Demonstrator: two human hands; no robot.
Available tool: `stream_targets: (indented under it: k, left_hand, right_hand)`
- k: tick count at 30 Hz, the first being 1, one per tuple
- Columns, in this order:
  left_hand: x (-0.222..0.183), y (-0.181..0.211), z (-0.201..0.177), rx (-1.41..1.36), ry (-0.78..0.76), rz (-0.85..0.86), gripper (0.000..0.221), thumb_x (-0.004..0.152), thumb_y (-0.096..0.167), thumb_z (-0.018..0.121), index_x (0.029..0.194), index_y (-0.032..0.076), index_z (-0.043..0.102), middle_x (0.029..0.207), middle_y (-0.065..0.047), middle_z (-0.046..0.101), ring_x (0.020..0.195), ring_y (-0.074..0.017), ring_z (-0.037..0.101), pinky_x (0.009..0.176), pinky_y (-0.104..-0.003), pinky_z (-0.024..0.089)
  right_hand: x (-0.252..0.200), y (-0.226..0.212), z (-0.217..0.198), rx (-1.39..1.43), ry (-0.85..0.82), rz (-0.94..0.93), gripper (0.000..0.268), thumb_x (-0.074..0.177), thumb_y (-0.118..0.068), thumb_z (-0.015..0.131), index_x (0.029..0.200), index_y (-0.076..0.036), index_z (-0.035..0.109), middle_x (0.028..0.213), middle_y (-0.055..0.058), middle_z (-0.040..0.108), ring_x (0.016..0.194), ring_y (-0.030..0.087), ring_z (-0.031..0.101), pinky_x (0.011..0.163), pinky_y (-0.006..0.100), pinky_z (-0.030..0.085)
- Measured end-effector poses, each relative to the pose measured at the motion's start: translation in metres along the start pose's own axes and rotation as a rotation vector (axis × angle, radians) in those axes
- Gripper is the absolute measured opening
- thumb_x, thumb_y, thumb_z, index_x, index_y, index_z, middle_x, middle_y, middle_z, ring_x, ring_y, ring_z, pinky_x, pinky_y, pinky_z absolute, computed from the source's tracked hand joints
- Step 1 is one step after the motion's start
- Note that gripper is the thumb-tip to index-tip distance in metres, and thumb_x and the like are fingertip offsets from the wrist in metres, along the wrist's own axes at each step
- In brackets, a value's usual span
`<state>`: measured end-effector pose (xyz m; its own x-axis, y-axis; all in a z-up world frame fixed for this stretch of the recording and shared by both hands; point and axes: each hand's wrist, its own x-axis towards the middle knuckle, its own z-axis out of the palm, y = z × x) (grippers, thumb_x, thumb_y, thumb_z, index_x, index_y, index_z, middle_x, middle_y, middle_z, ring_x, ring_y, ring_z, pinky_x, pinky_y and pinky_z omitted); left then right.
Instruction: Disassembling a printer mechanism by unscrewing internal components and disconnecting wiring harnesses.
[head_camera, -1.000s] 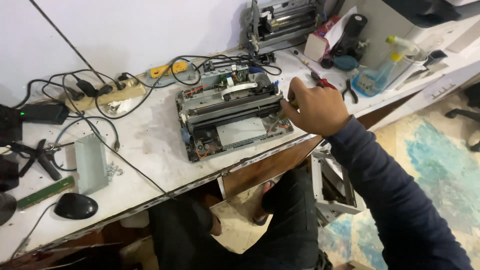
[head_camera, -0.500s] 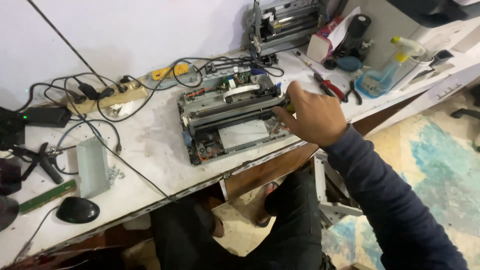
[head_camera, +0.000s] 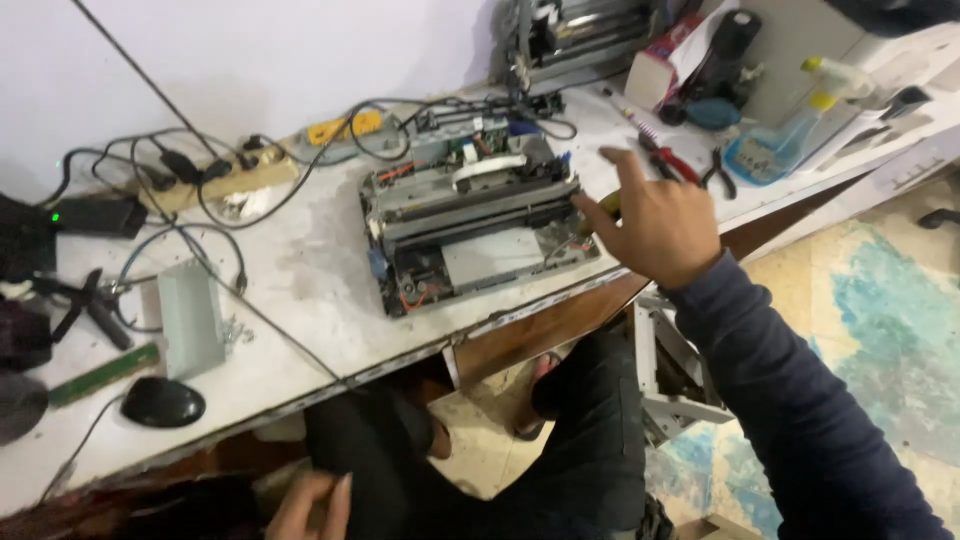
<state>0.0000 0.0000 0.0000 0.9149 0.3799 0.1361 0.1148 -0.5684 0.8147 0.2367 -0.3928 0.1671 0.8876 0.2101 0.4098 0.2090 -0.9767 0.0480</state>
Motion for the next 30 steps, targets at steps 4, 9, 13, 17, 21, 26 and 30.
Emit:
stream_targets:
  k: [4,9,13,17,21,26,30]
  left_hand:
    - [0.051,0.048,0.021,-0.179,-0.003,0.498,0.009,0.094,0.012,0.066,0.087,0.006,0.065,0.081,-0.005,0.064,0.073,-0.0170,0.060,0.073,-0.028,0.050]
    - [0.089,0.097,0.069,-0.271,-0.171,0.758,0.020,0.098,0.016,0.066,0.112,0.002,0.063,0.106,-0.016,0.063,0.096,-0.0313,0.064,0.083,-0.040,0.053]
    - [0.105,0.131,0.127,-0.224,-0.268,0.950,0.024,0.099,0.018,0.066,0.114,-0.001,0.063,0.109,-0.016,0.062,0.102,-0.0309,0.061,0.091,-0.043,0.054]
    - [0.126,0.159,0.187,-0.051,-0.218,1.119,0.026,0.101,0.020,0.063,0.119,0.002,0.066,0.113,-0.013,0.065,0.113,-0.0335,0.056,0.100,-0.049,0.048]
    - [0.155,0.171,0.255,0.219,-0.125,1.158,0.043,0.091,0.028,0.070,0.128,0.006,0.065,0.117,-0.008,0.071,0.109,-0.0312,0.055,0.086,-0.046,0.043]
    - [0.170,0.164,0.298,0.391,-0.232,1.133,0.039,0.095,0.035,0.070,0.120,0.006,0.065,0.101,-0.009,0.066,0.109,-0.0312,0.049,0.086,-0.047,0.035]
    - [0.169,0.167,0.293,0.262,-0.117,1.153,0.023,0.091,0.027,0.078,0.106,0.011,0.072,0.078,-0.004,0.064,0.097,-0.0275,0.052,0.085,-0.046,0.033]
  right_hand:
    - [-0.005,0.000,0.003,0.021,0.119,-0.045,0.061,0.106,-0.049,0.059,0.144,-0.002,0.050,0.067,-0.002,0.074,0.040,0.022,0.058,0.033,0.035,0.040]
    - [-0.009,-0.015,0.007,0.182,0.119,-0.031,0.023,0.092,-0.018,0.067,0.104,-0.004,0.053,0.090,0.009,0.062,0.052,0.023,0.056,0.039,0.040,0.044]
    - [-0.018,-0.025,0.004,0.250,0.218,-0.077,0.032,0.102,-0.020,0.065,0.123,0.001,0.055,0.099,0.014,0.064,0.069,0.028,0.065,0.040,0.042,0.044]
    - [-0.046,-0.022,-0.022,0.521,0.387,0.133,0.043,0.100,-0.009,0.072,0.134,0.004,0.050,0.093,0.014,0.069,0.082,0.027,0.070,0.067,0.039,0.057]
    - [-0.096,-0.001,-0.017,0.912,0.857,0.315,0.024,0.113,0.014,0.052,0.128,-0.002,0.044,0.104,0.021,0.061,0.085,0.034,0.077,0.060,0.028,0.054]
    - [-0.178,0.022,0.021,0.834,0.870,0.575,0.014,0.116,-0.005,0.052,0.125,-0.002,0.041,0.126,0.019,0.051,0.081,0.023,0.059,0.065,0.032,0.056]
    - [-0.222,0.031,0.040,0.763,0.712,0.732,0.025,0.113,-0.019,0.058,0.128,-0.003,0.045,0.131,0.019,0.056,0.098,0.024,0.057,0.078,0.034,0.055]
